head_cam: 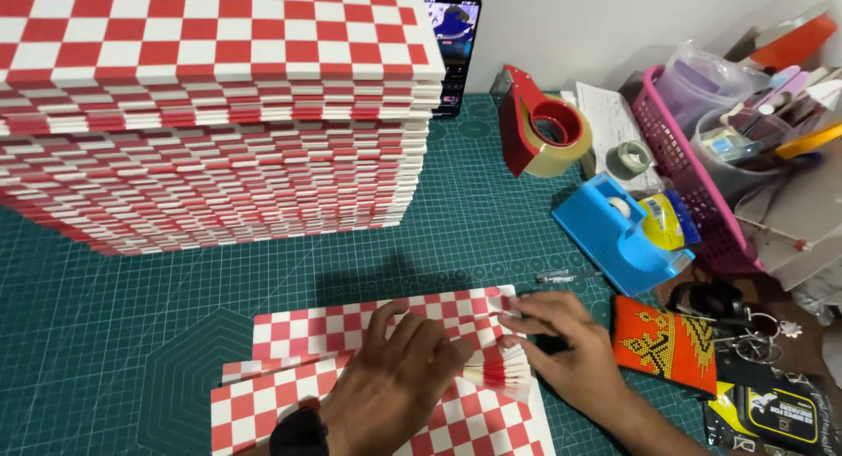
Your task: The person is folding individual sheets of red and white checkered paper from a large stack on a green cutting mat.
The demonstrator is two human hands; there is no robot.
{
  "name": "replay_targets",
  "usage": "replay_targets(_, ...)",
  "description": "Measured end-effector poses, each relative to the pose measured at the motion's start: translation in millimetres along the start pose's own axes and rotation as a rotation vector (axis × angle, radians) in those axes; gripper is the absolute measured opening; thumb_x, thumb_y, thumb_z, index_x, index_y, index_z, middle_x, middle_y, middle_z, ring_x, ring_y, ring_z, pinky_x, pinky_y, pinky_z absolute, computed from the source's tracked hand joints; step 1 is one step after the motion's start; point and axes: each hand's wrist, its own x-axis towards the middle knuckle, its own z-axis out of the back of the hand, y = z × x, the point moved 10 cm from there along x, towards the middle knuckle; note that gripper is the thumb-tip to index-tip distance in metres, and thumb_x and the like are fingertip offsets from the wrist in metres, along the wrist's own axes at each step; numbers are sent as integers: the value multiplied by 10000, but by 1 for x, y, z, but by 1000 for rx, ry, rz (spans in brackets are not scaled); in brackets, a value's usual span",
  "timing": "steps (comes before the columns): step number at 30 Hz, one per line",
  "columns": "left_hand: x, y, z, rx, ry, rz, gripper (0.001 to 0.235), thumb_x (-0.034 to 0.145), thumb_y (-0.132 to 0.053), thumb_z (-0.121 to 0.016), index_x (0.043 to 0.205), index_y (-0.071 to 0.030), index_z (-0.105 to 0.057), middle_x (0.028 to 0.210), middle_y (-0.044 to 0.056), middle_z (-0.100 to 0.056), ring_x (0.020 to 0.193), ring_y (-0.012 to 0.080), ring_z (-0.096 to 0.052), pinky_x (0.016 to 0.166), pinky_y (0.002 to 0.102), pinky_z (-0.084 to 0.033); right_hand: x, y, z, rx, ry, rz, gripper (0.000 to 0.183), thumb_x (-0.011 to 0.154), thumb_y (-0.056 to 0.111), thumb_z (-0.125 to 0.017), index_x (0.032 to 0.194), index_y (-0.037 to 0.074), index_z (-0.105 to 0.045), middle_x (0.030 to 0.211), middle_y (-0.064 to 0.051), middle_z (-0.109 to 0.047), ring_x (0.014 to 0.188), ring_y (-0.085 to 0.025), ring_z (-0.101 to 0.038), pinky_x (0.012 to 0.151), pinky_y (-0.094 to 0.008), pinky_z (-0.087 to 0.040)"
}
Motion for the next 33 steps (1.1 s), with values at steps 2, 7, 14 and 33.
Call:
replay_targets(2,-1,1,-4,-35,46,19,152,943,43,-611,1036,-76,-629,810,70,-535,743,274,-535,951,597,-471,-2,3,0,-36,-6,31,442,810,44,-804,1235,32,-688,1182,-141,-646,1022,-222,-811,944,-299,-709)
replay_targets(7,3,6,-1,-112,41,82,200,834,54,-718,992,-68,-698,1025,158,-603,974,343,-597,977,633,-458,-6,7,3,-101,-30,150,428,797,45,-826,1205,42,-700,1148,-129,-716,1144,-202,-695,895,-257,-703)
replay_targets(14,2,-1,-1,-28,48,34,205,892,100,-603,978,-83,-573,822,81,-534,759,275,-545,957,567,-487,-6,8,9,66,-42,103,439,868,24,-756,1290,10,-634,1249,-176,-632,984,-247,-829,943,-302,-718)
replay_targets(33,-2,1,-17,58,158,28,126,938,15,-581,902,-105,-594,813,62,-530,754,255,-536,1033,577,-447,-2,3,2,-124,11,80,434,857,126,-795,1259,37,-660,1230,-110,-723,1177,-220,-673,1011,-339,-587)
